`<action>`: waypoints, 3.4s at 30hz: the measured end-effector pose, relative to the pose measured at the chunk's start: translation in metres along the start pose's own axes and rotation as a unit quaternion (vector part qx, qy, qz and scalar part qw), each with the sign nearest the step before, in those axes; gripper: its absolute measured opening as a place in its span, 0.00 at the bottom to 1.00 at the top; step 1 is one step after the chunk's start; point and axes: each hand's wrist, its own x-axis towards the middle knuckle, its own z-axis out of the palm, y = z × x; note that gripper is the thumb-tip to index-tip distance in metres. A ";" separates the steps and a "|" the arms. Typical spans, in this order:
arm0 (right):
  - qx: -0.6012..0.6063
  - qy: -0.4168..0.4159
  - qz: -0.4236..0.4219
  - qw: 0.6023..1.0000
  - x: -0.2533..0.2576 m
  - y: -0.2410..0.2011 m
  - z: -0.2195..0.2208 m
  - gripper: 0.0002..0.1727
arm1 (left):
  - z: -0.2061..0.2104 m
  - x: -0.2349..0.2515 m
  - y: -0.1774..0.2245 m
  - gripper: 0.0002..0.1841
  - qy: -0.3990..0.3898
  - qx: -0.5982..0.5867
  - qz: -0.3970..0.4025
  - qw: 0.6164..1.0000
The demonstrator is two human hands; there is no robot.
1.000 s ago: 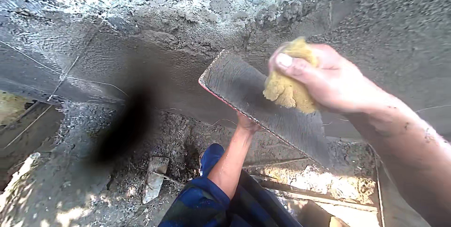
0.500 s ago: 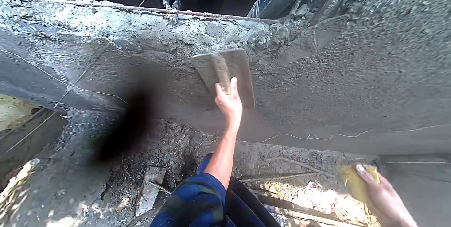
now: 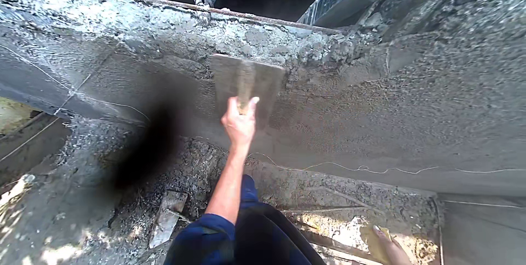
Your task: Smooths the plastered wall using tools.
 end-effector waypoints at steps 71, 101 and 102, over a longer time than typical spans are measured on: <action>-0.253 -0.123 0.012 0.960 0.092 -0.107 0.105 0.27 | 0.001 0.007 -0.115 0.26 -0.003 -0.120 -0.173 0.978; -0.272 -0.132 -0.032 0.953 0.090 -0.149 0.133 0.26 | 0.062 -0.057 -0.057 0.25 -0.018 -0.174 -0.160 0.972; -0.275 -0.130 -0.031 0.952 0.093 -0.152 0.133 0.27 | 0.032 -0.028 -0.069 0.26 -0.006 -0.166 -0.194 0.967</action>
